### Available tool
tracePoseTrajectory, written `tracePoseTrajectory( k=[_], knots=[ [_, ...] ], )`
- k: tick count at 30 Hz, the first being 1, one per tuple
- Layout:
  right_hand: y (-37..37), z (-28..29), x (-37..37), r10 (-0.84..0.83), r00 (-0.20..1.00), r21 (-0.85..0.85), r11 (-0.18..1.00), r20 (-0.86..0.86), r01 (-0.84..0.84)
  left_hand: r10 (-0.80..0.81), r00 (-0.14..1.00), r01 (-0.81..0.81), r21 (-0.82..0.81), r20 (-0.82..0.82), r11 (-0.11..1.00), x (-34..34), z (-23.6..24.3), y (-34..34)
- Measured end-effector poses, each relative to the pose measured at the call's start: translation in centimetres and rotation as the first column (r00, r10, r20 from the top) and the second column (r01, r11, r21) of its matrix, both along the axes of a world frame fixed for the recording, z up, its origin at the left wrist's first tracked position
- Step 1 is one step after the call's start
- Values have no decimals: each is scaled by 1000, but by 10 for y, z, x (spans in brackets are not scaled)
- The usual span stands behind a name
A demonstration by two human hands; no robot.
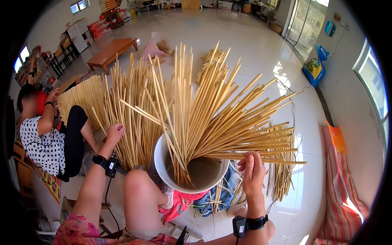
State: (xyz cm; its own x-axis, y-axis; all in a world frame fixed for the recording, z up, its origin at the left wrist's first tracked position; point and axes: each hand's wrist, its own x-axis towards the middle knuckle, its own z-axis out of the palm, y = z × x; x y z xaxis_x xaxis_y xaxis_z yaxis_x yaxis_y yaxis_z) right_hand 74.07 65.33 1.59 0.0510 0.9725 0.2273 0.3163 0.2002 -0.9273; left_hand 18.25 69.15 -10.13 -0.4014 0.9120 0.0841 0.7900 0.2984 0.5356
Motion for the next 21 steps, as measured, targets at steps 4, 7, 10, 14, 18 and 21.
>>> tracePoseTrajectory(
  k=[4,7,10,14,18,21],
  knots=[
    [-2,4,-1,18,999,5,1000,37,-18,61,985,-25,216,-161,976,11,0,-13],
    [-2,5,-2,23,999,8,1000,38,-23,54,995,-27,293,-87,956,26,26,-14],
    [-4,6,1,-11,998,-3,1000,59,12,-79,945,89,-15,317,996,86,91,-17],
    [-3,2,1,-2,999,18,1000,41,1,-185,643,420,-140,743,897,178,125,-10],
    [0,0,-5,28,999,0,1000,39,-28,7,480,226,-132,877,965,231,90,20],
    [3,-1,-7,45,998,-17,999,32,-44,109,566,40,-159,817,986,253,62,41]
  ],
)
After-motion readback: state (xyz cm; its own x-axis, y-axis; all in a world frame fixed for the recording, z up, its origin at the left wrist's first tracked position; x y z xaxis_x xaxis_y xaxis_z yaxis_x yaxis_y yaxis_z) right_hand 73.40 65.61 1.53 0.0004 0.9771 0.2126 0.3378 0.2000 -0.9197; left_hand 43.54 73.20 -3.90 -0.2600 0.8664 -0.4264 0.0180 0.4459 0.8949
